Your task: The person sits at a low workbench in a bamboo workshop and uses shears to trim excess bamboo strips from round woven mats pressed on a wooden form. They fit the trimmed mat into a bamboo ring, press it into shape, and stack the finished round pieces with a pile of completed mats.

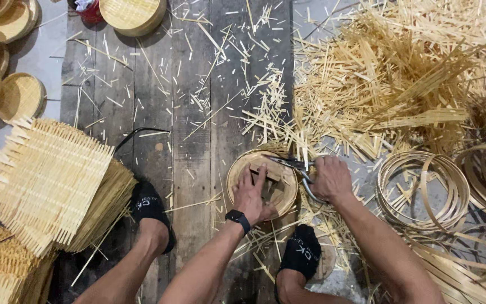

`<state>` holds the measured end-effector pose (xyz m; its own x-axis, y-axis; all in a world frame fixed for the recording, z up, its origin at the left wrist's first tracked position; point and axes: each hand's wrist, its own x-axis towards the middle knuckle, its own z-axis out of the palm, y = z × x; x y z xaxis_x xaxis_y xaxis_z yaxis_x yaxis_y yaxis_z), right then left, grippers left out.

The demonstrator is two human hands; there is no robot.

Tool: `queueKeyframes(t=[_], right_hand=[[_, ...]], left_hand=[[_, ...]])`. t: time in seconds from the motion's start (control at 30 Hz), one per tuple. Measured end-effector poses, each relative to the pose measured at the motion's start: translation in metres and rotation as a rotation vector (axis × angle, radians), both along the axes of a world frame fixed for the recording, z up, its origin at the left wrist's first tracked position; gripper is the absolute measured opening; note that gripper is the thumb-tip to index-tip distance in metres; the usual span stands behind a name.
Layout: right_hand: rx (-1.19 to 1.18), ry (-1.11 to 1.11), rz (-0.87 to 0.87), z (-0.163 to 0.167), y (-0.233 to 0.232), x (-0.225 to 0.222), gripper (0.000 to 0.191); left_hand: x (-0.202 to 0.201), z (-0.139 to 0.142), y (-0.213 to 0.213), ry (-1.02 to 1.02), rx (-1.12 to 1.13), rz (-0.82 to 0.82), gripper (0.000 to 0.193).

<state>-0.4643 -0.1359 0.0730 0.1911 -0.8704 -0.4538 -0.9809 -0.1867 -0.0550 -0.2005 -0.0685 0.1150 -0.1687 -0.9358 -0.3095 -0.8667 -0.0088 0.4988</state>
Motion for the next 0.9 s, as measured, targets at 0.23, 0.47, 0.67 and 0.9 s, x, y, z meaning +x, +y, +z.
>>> queueKeyframes(t=[0.23, 0.47, 0.67, 0.9], right_hand=[[0.033, -0.076, -0.005, 0.001, -0.001, -0.010, 0.047], [-0.044, -0.036, 0.066, -0.025, 0.002, -0.013, 0.036], [-0.140, -0.111, 0.128, -0.024, -0.004, -0.011, 0.048], [0.210, -0.043, -0.109, -0.034, -0.011, -0.020, 0.040]], left_hand=[[0.016, 0.000, -0.008, 0.000, 0.028, -0.116, 0.126], [0.018, -0.008, -0.014, -0.192, -0.016, -0.326, 0.111], [-0.021, 0.002, -0.011, 0.017, -0.058, 0.170, 0.092], [0.000, 0.005, -0.012, 0.037, 0.009, -0.164, 0.105]])
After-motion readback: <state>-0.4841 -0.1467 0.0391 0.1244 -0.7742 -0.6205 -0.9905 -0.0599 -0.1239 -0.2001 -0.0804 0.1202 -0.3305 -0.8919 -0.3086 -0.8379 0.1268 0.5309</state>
